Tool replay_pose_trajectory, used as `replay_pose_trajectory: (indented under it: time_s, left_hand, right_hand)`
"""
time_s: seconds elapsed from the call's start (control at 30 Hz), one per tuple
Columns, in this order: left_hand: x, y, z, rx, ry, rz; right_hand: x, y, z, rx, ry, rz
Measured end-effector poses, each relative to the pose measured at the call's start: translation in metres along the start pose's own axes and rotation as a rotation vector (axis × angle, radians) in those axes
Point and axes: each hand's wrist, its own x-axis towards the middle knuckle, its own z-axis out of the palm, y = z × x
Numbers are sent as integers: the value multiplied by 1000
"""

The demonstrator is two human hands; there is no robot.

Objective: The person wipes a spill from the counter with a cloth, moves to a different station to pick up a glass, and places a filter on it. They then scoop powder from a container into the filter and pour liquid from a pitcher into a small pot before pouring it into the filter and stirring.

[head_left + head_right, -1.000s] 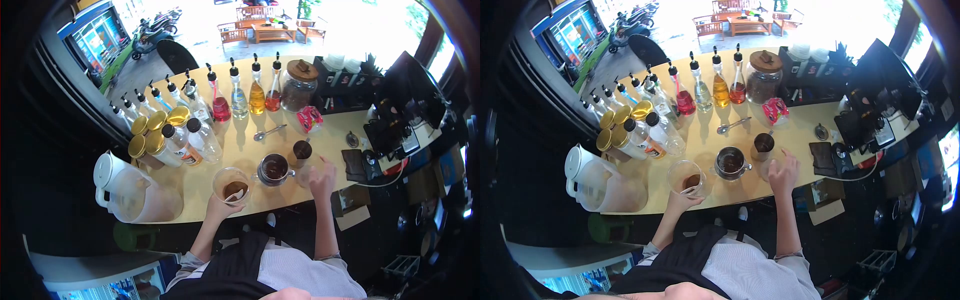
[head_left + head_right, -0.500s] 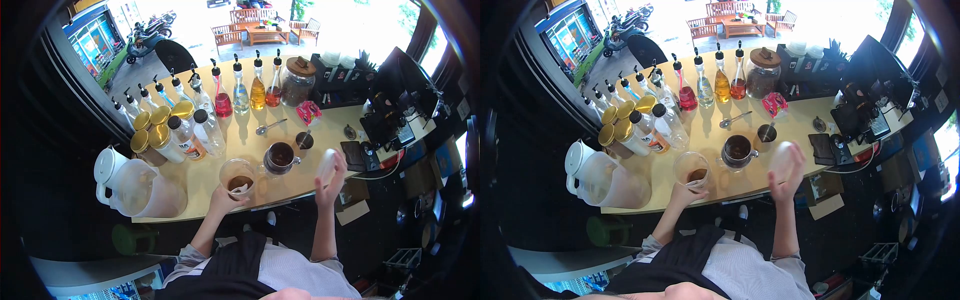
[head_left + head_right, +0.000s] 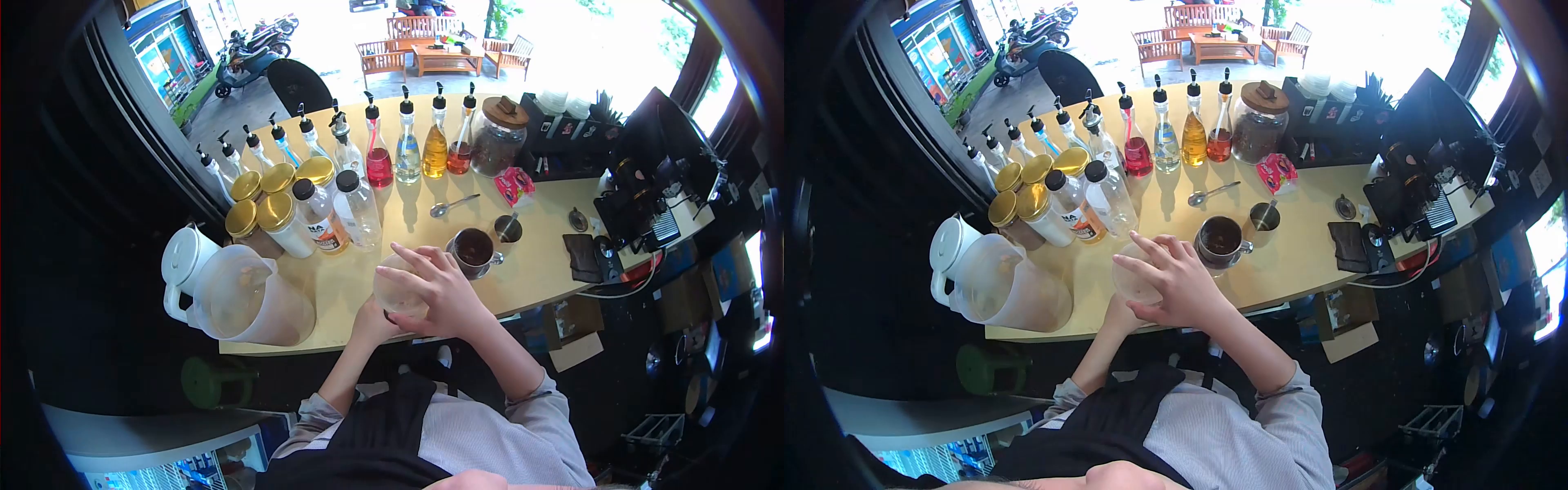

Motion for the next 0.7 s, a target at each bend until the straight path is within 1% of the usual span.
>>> replay_pose_trajectory:
  time_s: [0.03,0.1,0.13,0.2,0.3,0.33,0.4,0.5,0.53,0.6,0.63,0.7]
  left_hand:
    - [-3,-13,6,-2,3,-3]
    - [-10,-37,14,38,-54,-44]
    - [-11,-37,12,38,-50,-46]
    - [-13,-37,11,-6,-114,-131]
    - [-11,-35,9,-49,-147,-164]
    - [-9,-28,7,-51,-147,-163]
    - [-7,-14,3,-98,-9,-56]
    - [3,0,0,-143,7,-106]
    - [2,-5,2,-144,5,-106]
    - [2,-19,6,-20,-88,-196]
    - [3,-16,5,-20,-89,-195]
    - [3,-9,4,-40,-60,-147]
  right_hand:
    - [1,1,0,1,-4,-2]
    - [3,3,1,-46,-15,-1]
    - [4,5,1,-46,-17,-4]
    - [6,8,2,3,-65,14]
    - [9,6,0,40,-76,26]
    - [9,6,-1,38,-77,26]
    - [10,8,-3,1,-108,17]
    - [16,8,-9,-10,-137,-14]
    - [16,10,-9,-10,-137,-12]
    - [16,15,-5,58,-144,-3]
    - [16,17,-2,57,-143,-2]
    - [14,19,4,7,-82,-73]
